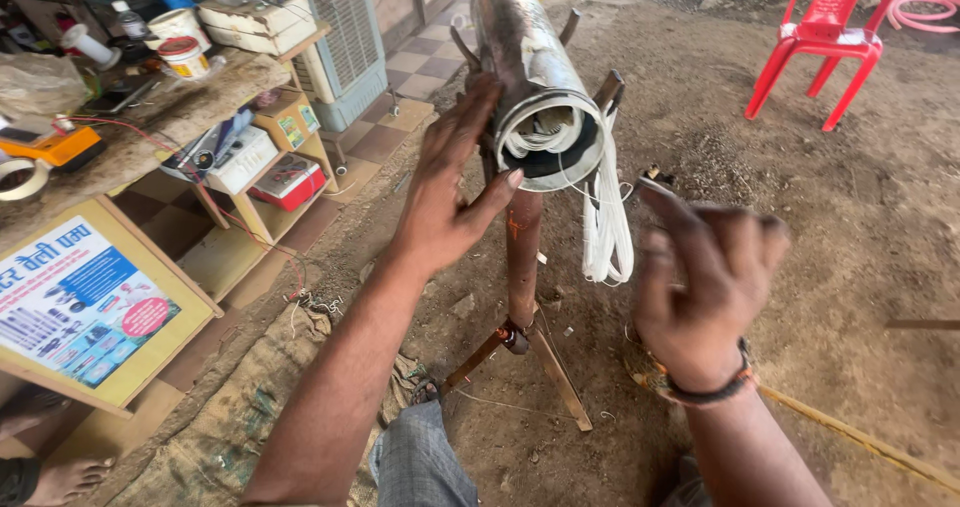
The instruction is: The person inserts a wooden stick into a metal tube mounted on a stand, then gathers and folds a bundle of white cords, and stuffs and presses the bundle into the open end of the tube by hand.
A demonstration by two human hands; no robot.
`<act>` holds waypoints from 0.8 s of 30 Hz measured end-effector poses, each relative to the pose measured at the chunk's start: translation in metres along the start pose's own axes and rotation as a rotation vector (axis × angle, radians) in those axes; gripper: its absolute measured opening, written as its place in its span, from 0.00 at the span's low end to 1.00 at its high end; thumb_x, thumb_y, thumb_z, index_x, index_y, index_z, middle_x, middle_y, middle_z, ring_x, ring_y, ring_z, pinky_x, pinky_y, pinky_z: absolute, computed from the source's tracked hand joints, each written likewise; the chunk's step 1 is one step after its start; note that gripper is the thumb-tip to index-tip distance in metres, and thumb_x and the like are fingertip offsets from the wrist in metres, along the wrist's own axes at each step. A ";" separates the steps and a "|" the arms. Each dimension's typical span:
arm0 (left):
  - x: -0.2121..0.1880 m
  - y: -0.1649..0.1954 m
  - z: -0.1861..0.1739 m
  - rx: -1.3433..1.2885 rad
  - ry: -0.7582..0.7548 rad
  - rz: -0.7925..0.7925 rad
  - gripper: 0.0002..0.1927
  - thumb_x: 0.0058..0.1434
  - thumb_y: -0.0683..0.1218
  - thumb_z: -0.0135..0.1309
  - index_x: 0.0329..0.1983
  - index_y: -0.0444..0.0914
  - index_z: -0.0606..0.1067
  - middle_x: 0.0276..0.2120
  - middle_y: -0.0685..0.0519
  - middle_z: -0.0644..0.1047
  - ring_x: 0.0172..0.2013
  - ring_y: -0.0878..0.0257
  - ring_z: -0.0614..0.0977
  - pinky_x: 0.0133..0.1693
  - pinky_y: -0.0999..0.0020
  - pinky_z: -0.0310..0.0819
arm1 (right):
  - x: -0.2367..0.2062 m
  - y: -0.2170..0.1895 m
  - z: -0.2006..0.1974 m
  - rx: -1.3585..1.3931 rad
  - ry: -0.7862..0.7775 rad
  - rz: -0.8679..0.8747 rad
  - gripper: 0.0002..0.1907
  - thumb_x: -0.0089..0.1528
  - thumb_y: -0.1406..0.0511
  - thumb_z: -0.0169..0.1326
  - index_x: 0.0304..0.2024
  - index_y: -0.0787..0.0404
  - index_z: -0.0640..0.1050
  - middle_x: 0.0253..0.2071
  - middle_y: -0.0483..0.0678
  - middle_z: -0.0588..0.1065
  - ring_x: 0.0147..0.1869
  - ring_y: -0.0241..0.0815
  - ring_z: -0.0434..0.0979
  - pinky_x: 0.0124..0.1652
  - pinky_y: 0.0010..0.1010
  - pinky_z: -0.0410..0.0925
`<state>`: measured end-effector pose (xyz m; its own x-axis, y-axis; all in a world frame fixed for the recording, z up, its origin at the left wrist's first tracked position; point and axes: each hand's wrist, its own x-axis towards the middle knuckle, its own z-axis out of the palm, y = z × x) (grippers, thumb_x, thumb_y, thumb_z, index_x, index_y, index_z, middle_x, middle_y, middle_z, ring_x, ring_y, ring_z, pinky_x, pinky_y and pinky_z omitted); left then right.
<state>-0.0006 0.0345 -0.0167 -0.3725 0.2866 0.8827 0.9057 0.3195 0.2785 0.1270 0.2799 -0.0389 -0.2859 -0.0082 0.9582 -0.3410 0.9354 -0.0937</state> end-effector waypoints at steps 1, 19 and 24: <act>-0.010 -0.001 0.005 -0.016 0.079 0.064 0.35 0.72 0.48 0.57 0.77 0.38 0.57 0.76 0.44 0.61 0.75 0.49 0.63 0.77 0.49 0.58 | -0.017 0.010 -0.007 0.065 0.047 0.086 0.13 0.76 0.63 0.50 0.58 0.56 0.82 0.40 0.43 0.73 0.45 0.39 0.65 0.49 0.37 0.60; -0.102 0.053 0.169 -0.545 -0.102 -0.721 0.33 0.60 0.35 0.57 0.68 0.36 0.60 0.55 0.45 0.76 0.60 0.56 0.77 0.56 0.54 0.79 | -0.103 0.079 0.043 0.498 -0.467 0.532 0.14 0.61 0.69 0.61 0.50 0.56 0.82 0.57 0.47 0.75 0.62 0.46 0.69 0.59 0.39 0.67; -0.099 0.042 0.170 -0.531 -0.143 -0.685 0.35 0.58 0.34 0.60 0.68 0.35 0.61 0.53 0.44 0.78 0.54 0.57 0.80 0.56 0.56 0.79 | -0.070 0.097 0.019 0.547 -0.348 0.465 0.13 0.62 0.73 0.58 0.50 0.61 0.80 0.57 0.48 0.75 0.57 0.42 0.71 0.53 0.31 0.69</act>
<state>0.0399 0.1728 -0.1564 -0.8583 0.3076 0.4107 0.4346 0.0104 0.9006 0.0969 0.3651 -0.1197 -0.7394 0.1459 0.6573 -0.4833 0.5647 -0.6690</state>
